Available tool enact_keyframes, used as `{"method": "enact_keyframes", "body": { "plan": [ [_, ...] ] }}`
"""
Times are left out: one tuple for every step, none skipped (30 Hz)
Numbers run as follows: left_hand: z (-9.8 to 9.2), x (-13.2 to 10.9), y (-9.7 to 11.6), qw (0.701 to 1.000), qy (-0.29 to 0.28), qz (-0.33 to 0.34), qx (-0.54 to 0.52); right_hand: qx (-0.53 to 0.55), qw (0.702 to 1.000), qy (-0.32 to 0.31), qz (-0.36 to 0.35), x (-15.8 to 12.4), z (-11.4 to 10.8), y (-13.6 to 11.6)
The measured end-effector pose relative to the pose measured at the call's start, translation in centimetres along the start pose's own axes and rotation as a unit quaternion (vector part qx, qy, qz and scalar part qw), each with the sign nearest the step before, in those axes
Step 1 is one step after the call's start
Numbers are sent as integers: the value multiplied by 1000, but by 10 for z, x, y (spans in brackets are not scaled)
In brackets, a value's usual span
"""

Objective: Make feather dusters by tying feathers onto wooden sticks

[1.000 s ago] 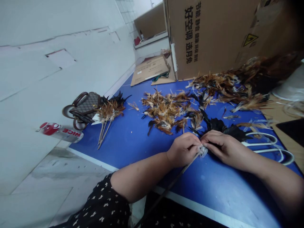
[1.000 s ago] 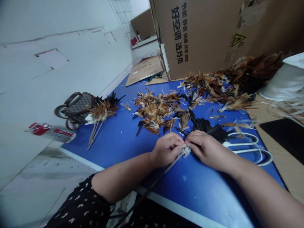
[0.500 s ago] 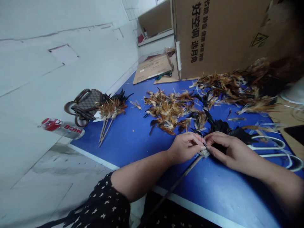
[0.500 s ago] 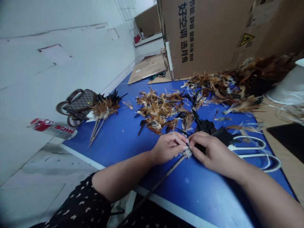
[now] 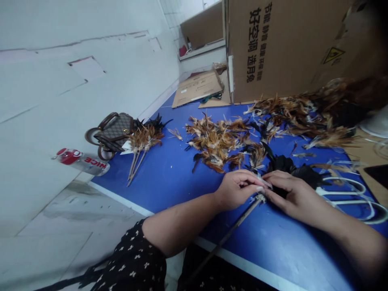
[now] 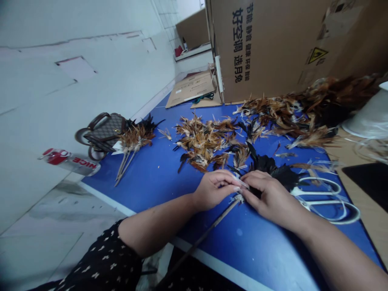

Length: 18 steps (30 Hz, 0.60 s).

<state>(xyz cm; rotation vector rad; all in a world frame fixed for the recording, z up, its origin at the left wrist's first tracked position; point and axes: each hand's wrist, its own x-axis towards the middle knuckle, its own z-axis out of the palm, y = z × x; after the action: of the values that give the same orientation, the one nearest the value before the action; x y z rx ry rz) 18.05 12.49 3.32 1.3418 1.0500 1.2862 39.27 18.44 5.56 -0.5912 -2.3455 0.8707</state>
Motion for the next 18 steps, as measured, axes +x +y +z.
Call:
{"method": "enact_keyframes", "body": {
  "plan": [
    [0,0,-1,1000,15,-9,0,6,1000,5,5,0,0,1],
    [-1,1,-2,999,31,-24,-9,14,1000,8,11,-1,-1,2],
    [-1,2,-4,998,47,-42,-24,21,1000,7,16,-1,-3,4],
    [-2,2,-5,995,60,-62,-42,25,999,5,19,-2,-5,6],
    [-2,3,-6,993,69,-79,-58,27,999,4,18,-3,-7,8],
    [-2,4,-6,990,76,-95,-68,24,1000,7,16,-3,-10,10],
    [-2,4,-6,988,83,-109,-74,17,1000,14,13,-4,-13,12],
    [-2,5,-5,985,91,-121,-77,8,1000,25,9,-4,-15,13],
    [-2,5,-4,983,100,-130,-79,-5,999,38,4,-5,-18,15],
    [-2,5,-2,981,111,-136,-80,-20,999,50,-1,-5,-20,16],
    [-3,6,-1,979,121,-139,-82,-36,998,60,-6,-5,-23,16],
    [-3,6,0,978,130,-141,-83,-53,996,69,-11,-5,-25,16],
    [-4,6,1,977,138,-141,-85,-71,994,77,-15,-5,-28,15],
    [-5,7,2,976,145,-139,-88,-88,992,85,-21,-5,-30,14],
    [-6,7,3,975,149,-137,-93,-102,990,93,-25,-5,-32,13],
    [-7,8,4,974,151,-133,-101,-112,988,103,-27,-6,-34,12],
    [-8,8,4,974,152,-129,-109,-119,986,113,-25,-6,-36,10],
    [-8,9,4,973,151,-125,-118,-122,985,119,-20,-6,-38,8]
  ]
}}
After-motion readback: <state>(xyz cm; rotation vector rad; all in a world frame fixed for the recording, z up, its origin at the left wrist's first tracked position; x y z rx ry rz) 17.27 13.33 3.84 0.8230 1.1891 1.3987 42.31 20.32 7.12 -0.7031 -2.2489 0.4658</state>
